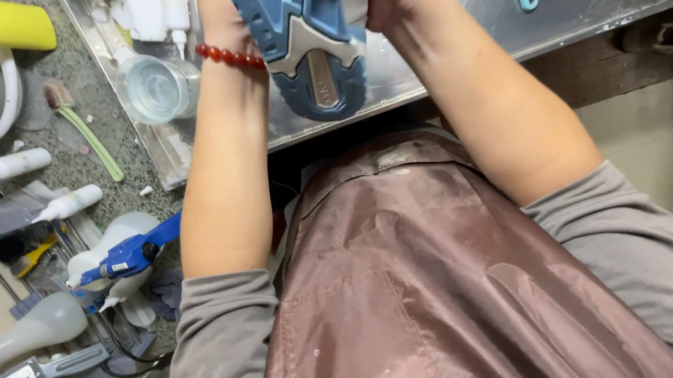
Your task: Cleaning a pair of sneakers using a pressurized spray gun and rinsing with water at a sink.
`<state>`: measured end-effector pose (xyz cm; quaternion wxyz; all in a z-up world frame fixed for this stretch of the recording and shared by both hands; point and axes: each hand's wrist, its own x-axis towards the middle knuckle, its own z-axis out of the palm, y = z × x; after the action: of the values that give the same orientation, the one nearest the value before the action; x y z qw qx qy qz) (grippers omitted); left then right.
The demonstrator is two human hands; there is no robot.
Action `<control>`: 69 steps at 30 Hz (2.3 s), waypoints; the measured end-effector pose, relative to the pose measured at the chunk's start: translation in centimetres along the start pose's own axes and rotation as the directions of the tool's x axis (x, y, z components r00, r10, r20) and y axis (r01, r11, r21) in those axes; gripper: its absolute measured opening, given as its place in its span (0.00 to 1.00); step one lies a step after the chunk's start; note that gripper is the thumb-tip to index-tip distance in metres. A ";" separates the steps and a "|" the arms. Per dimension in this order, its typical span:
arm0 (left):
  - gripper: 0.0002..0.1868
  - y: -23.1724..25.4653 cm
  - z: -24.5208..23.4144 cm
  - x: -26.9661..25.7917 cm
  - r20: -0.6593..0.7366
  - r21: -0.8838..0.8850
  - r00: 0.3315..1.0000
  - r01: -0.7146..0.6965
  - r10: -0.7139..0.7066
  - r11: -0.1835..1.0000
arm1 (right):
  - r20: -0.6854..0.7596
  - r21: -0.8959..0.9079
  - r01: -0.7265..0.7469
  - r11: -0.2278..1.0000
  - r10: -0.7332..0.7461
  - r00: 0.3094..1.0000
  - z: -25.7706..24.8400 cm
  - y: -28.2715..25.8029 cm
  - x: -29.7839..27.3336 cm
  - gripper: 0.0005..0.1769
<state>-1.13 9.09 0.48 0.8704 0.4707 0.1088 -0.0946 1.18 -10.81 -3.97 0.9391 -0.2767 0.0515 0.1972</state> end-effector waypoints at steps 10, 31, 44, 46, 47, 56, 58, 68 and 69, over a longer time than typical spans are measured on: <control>0.42 7.0 4.6 -8.0 0.224 0.410 0.966 -0.216 0.132 0.886 | -0.174 -0.109 0.223 0.969 -0.240 0.955 5.3 1.4 -4.4 0.21; 0.63 9.1 -0.8 -12.1 -0.096 0.560 0.886 -0.329 0.454 0.761 | 0.191 0.238 -0.226 0.945 0.183 0.965 -1.6 -2.8 -7.8 0.30; 0.63 8.9 -1.6 -13.2 -0.135 0.569 0.841 -0.367 0.523 0.736 | 0.360 0.252 -0.205 0.946 0.105 0.927 0.2 -3.2 -8.4 0.40; 0.63 8.7 -2.3 -13.3 -0.117 0.598 0.821 -0.390 0.558 0.700 | 0.414 0.208 -0.177 0.962 0.078 0.907 0.9 -3.5 -8.7 0.45; 0.63 8.8 -2.2 -13.3 -0.119 0.597 0.820 -0.391 0.559 0.701 | 0.414 0.206 -0.179 0.962 0.080 0.907 2.2 -4.0 -8.9 0.45; 0.62 8.8 -2.8 -13.3 -0.166 0.568 0.779 -0.425 0.604 0.704 | 0.346 0.664 -0.373 0.648 0.176 0.922 5.6 -5.4 -9.2 0.52; 0.60 8.6 -3.3 -13.3 -0.147 0.587 0.768 -0.439 0.623 0.680 | 0.564 0.188 -0.203 0.961 0.063 0.823 4.1 -4.9 -9.1 0.48; 0.61 8.6 -3.2 -13.4 -0.137 0.630 0.747 -0.441 0.650 0.640 | 0.253 0.644 -0.357 0.677 0.251 0.934 8.0 -6.2 -8.7 0.54; 0.61 8.6 -3.2 -13.4 -0.136 0.633 0.751 -0.436 0.646 0.640 | 0.233 0.639 -0.352 0.684 0.264 0.936 8.0 -6.2 -8.7 0.54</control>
<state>-12.04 17.26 9.38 0.6431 0.7252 0.0800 0.2328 -4.39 -14.23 7.62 0.9294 0.1055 0.1077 0.3369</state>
